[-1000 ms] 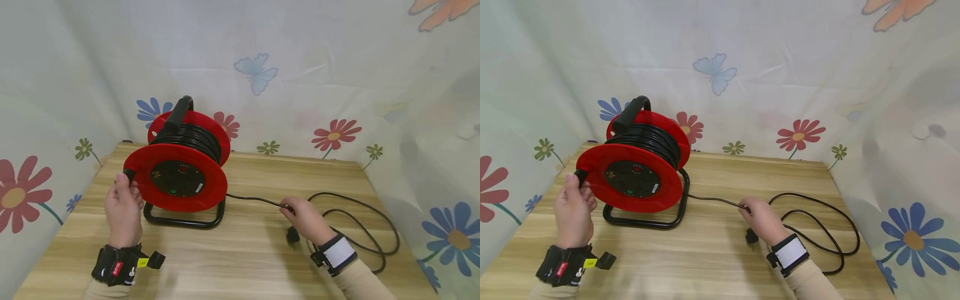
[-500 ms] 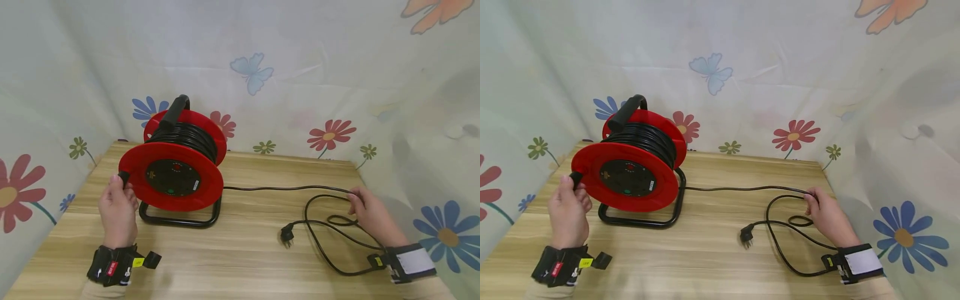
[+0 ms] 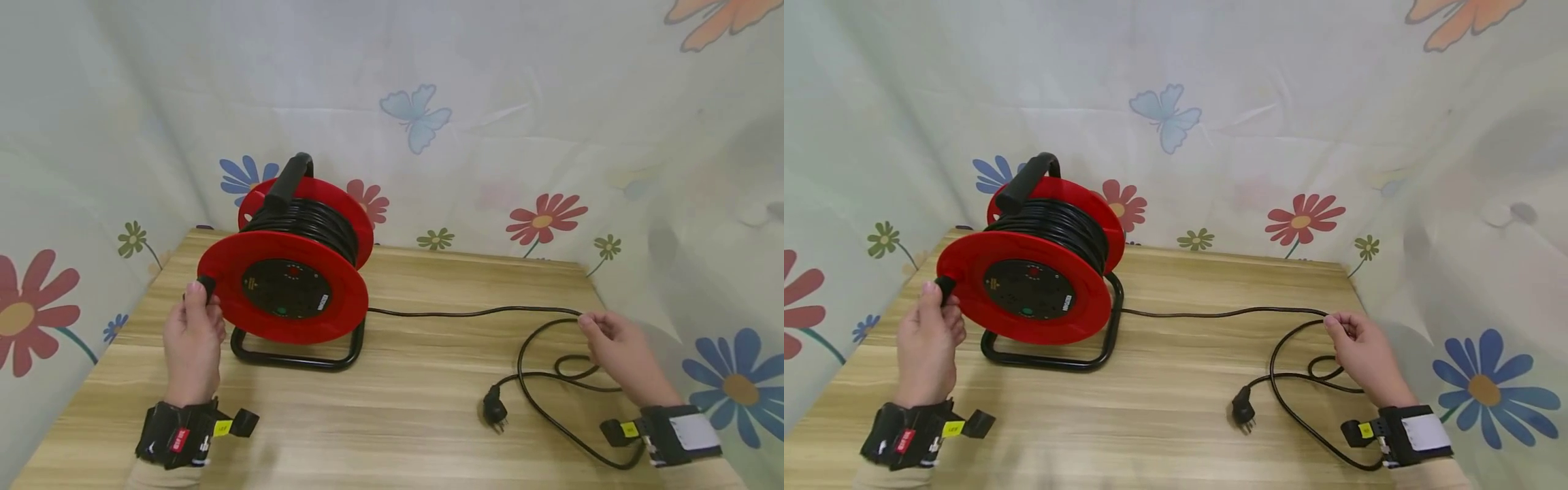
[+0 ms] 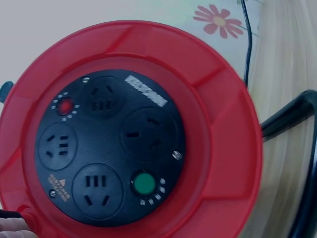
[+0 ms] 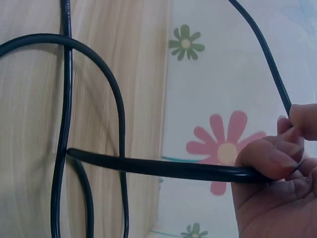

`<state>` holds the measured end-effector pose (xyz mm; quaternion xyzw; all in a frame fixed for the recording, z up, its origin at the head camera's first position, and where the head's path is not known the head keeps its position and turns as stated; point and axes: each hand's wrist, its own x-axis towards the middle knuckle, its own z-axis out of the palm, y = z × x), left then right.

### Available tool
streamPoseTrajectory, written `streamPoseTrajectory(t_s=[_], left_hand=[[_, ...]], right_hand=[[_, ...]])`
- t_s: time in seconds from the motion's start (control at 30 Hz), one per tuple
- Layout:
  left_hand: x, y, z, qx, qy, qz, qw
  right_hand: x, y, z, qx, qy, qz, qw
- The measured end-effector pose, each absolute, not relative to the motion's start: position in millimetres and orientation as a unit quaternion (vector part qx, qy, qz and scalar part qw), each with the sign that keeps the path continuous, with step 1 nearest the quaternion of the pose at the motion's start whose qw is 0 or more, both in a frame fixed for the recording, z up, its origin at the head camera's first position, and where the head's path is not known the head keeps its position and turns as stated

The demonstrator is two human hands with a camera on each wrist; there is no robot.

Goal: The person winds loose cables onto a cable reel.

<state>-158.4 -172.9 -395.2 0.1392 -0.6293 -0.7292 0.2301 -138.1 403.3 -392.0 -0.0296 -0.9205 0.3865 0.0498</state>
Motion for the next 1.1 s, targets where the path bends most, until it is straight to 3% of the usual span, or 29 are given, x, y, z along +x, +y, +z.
streamPoseTrajectory(t_s=[0.4,1.1], left_hand=[[-159,-173,-374,0.095,-0.789,-0.553,0.251],[-157,-164,-357,0.079,-0.850,-0.463,0.237]], right_hand=[[-146,378,-399,-0.004,-0.911,0.413,0.018],[-148,360,-407,0.001,-0.925,0.379,0.012]])
